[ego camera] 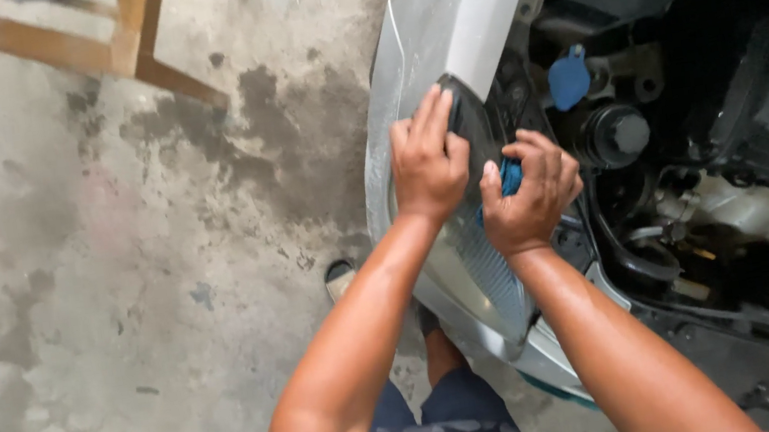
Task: Restoring a car headlight by sanding it with water and sandpaper.
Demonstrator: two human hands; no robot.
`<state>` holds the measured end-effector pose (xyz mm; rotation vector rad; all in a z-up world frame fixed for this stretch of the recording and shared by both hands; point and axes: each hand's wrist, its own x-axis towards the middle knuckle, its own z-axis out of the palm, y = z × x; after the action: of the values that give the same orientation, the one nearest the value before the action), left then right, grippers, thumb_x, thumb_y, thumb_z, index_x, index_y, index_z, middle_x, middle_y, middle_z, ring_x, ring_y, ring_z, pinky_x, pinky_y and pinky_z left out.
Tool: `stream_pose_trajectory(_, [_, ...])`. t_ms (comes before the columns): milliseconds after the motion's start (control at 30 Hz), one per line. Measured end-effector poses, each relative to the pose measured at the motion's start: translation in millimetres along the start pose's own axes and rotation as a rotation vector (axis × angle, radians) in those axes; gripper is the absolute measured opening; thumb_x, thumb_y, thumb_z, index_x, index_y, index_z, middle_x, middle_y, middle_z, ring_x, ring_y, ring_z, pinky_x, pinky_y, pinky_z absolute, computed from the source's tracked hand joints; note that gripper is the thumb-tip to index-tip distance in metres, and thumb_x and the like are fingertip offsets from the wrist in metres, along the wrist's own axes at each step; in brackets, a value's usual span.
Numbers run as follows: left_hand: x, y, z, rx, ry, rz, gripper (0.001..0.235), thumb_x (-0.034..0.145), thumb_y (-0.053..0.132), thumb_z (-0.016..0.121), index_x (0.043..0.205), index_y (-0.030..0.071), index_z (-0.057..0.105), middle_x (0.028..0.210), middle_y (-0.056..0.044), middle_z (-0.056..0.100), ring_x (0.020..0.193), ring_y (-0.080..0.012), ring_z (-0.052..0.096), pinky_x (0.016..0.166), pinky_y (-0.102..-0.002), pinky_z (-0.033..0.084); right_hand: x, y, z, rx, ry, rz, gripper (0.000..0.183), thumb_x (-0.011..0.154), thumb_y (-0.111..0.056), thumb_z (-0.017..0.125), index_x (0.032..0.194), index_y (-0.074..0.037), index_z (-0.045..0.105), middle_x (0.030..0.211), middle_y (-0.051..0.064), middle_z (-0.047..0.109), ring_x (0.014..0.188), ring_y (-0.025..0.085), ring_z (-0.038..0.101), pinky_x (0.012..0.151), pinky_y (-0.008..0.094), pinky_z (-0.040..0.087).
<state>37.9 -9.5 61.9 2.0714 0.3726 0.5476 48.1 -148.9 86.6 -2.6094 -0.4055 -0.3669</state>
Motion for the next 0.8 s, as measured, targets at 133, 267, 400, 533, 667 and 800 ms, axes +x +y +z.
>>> stream_pose_trajectory(133, [-28.7, -6.0, -13.1, -0.038, -0.017, 0.015, 0.053, 0.090, 0.010, 0.059, 0.142, 0.004, 0.059, 0.151, -0.015, 0.057, 0.115, -0.0374, 0.057, 0.107, -0.044, 0.044, 7.2, -0.5, 1.7, -0.020, 0.018, -0.019, 0.030, 0.093, -0.032, 0.073, 0.114, -0.015, 0.063, 0.135, 0.004, 0.063, 0.128, 0.032, 0.051, 0.109, 0.049, 0.033])
stream_pose_trajectory(267, [-55.1, -14.5, -19.9, -0.021, -0.055, -0.023, 0.052, 0.088, 0.010, 0.059, 0.140, 0.006, 0.061, 0.149, -0.014, 0.059, 0.116, -0.0354, 0.058, 0.108, -0.043, 0.046, 1.7, 0.5, 2.6, 0.002, 0.003, -0.008, 0.030, 0.090, -0.031, 0.073, 0.113, -0.015, 0.062, 0.134, 0.004, 0.062, 0.127, 0.032, 0.051, 0.110, 0.050, 0.032])
stream_pose_trajectory(400, [7.8, -1.8, 2.9, 0.003, 0.004, 0.007, 0.050, 0.088, 0.011, 0.060, 0.138, 0.007, 0.062, 0.147, -0.012, 0.061, 0.113, -0.0348, 0.058, 0.107, -0.043, 0.047, 2.1, -0.5, 0.8, -0.004, 0.006, -0.002, 0.030, 0.089, -0.031, 0.073, 0.112, -0.015, 0.062, 0.135, 0.004, 0.062, 0.127, 0.033, 0.051, 0.109, 0.051, 0.032])
stream_pose_trajectory(533, [-6.0, -5.0, -6.7, -0.014, -0.001, 0.005, 0.050, 0.089, 0.012, 0.060, 0.138, 0.007, 0.062, 0.148, -0.011, 0.061, 0.111, -0.0347, 0.058, 0.105, -0.043, 0.048, 4.3, -1.7, 1.4, -0.018, 0.009, 0.000, 0.030, 0.090, -0.030, 0.073, 0.114, -0.016, 0.062, 0.135, 0.004, 0.063, 0.128, 0.032, 0.051, 0.110, 0.050, 0.033])
stream_pose_trajectory(667, [-34.0, -12.5, -21.5, -0.042, -0.050, 0.020, 0.051, 0.089, 0.012, 0.059, 0.140, 0.006, 0.060, 0.149, -0.013, 0.059, 0.112, -0.0355, 0.057, 0.105, -0.043, 0.047, 5.1, -1.8, 0.2, -0.006, 0.006, -0.009, 0.029, 0.090, -0.031, 0.073, 0.112, -0.015, 0.062, 0.134, 0.005, 0.063, 0.127, 0.032, 0.051, 0.109, 0.050, 0.033])
stream_pose_trajectory(800, [0.2, -7.4, -5.5, -0.032, -0.053, 0.030, 0.050, 0.089, 0.013, 0.060, 0.138, 0.007, 0.061, 0.148, -0.012, 0.060, 0.113, -0.0352, 0.057, 0.106, -0.042, 0.047, 5.7, -2.8, 0.8, -0.007, 0.005, -0.001, 0.029, 0.090, -0.030, 0.072, 0.112, -0.015, 0.062, 0.134, 0.005, 0.063, 0.128, 0.032, 0.051, 0.109, 0.050, 0.033])
